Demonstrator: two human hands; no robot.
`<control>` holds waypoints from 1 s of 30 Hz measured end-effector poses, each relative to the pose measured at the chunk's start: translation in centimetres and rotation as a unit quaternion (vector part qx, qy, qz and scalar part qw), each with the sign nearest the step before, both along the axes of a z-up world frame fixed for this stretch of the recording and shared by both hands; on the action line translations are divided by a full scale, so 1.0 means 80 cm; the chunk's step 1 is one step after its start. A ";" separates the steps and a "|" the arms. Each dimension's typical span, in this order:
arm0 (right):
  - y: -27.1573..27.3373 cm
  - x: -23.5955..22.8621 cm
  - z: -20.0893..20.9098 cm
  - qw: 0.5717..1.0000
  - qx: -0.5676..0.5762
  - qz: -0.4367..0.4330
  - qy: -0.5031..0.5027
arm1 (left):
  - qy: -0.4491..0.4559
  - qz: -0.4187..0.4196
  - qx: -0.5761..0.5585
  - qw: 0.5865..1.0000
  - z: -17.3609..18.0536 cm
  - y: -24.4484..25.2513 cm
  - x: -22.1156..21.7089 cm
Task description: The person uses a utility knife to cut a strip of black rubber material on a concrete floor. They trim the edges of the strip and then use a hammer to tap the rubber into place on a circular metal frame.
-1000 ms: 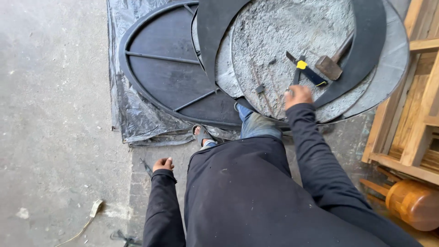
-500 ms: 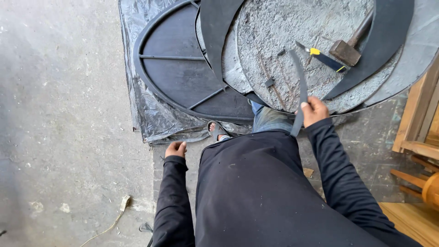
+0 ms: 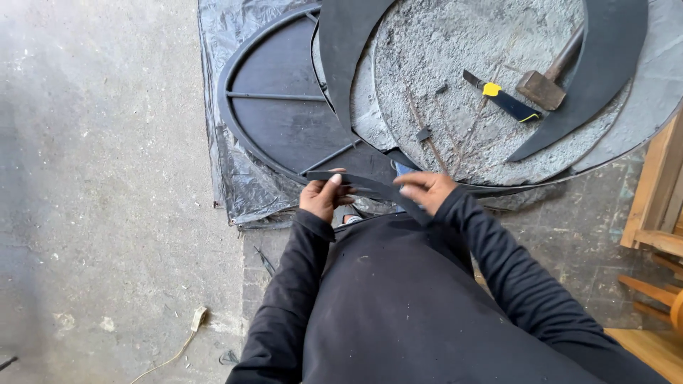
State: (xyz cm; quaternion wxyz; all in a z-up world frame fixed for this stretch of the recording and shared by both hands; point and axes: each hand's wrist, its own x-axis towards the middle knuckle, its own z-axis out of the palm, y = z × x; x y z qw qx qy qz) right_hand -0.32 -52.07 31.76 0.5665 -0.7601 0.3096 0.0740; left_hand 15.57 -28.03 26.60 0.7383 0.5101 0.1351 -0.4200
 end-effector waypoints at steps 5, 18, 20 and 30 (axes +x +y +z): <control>-0.165 -0.027 -0.079 0.971 -0.210 -0.113 0.012 | 0.015 0.079 0.069 0.994 -0.005 0.048 0.018; -0.239 -0.022 -0.117 0.819 -0.563 0.000 0.112 | 0.008 0.172 0.048 0.984 0.038 0.088 0.031; -0.231 -0.020 -0.116 0.815 -0.566 -0.006 0.122 | 0.004 0.179 0.045 0.983 0.043 0.093 0.032; -0.045 -0.044 -0.063 0.981 -0.101 -0.148 0.075 | 0.018 0.281 0.072 0.957 0.011 0.161 0.018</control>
